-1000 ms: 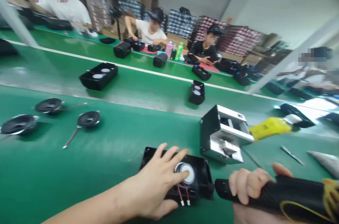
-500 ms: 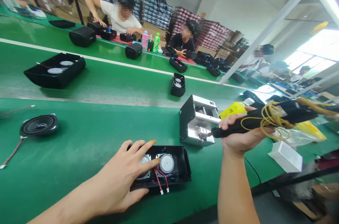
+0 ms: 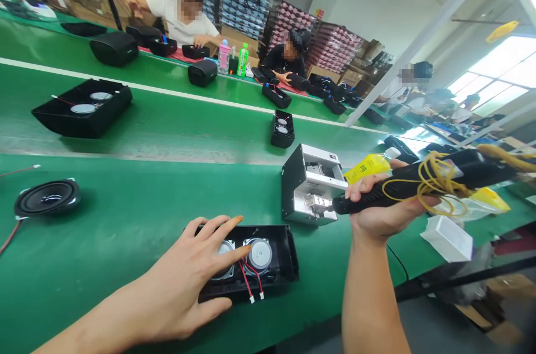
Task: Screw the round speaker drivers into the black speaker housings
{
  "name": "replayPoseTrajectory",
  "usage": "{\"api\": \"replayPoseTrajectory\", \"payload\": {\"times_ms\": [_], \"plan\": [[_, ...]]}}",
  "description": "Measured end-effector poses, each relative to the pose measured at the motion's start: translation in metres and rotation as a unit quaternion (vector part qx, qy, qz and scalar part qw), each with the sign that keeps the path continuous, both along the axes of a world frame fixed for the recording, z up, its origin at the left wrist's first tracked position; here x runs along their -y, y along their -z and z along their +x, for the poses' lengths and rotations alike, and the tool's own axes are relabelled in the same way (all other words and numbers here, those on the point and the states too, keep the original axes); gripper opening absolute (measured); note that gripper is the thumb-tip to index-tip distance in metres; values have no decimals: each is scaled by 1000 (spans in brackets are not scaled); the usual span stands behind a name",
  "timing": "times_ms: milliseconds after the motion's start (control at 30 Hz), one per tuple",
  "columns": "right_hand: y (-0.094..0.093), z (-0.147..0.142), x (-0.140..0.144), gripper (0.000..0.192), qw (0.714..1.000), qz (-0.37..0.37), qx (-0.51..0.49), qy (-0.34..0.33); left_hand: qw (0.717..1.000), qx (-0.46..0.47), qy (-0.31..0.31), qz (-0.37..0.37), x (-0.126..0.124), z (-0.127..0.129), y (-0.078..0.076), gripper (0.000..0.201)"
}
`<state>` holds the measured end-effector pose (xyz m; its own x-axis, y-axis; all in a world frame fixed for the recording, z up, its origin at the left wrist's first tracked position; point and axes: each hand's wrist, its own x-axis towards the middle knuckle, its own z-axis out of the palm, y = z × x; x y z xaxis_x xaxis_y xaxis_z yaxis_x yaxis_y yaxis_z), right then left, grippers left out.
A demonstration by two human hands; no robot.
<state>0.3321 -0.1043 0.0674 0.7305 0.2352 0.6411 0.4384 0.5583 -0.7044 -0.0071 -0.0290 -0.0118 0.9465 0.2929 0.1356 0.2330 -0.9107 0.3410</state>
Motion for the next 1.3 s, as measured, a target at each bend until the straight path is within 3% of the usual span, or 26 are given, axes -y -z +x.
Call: {"api": "replayPoseTrajectory", "payload": {"times_ms": [67,167,300,567,733,867,967,1067,1167,1300], "plan": [[2,0,1,78,1000,10,-3,-2,1000,4,6,-22,-3,-2,-5,85],[5,0,-1,77,1000,24,-9,-5,998,21,-2,-52,-7,-1,-9,71],[8,-1,-2,78,1000,5,-5,-27,996,62,-30,-61,-9,3,-4,52],[9,0,13,82,998,-12,-11,-61,990,124,-25,-61,-11,10,-2,44],[9,6,24,79,998,15,8,-64,985,159,13,-72,-7,41,-17,36],[0,6,21,73,998,43,3,-51,987,144,35,-62,-6,75,-31,31],[-6,1,22,73,996,33,-32,-78,992,113,32,-46,-3,101,-38,33],[-8,-7,29,69,990,60,-38,-124,997,68,27,-23,3,129,-40,36],[-13,-13,33,63,983,87,-13,-164,999,37,35,-9,7,152,-40,18],[-19,-7,35,57,984,100,16,-147,1000,-1,26,4,-6,164,-36,19]]}}
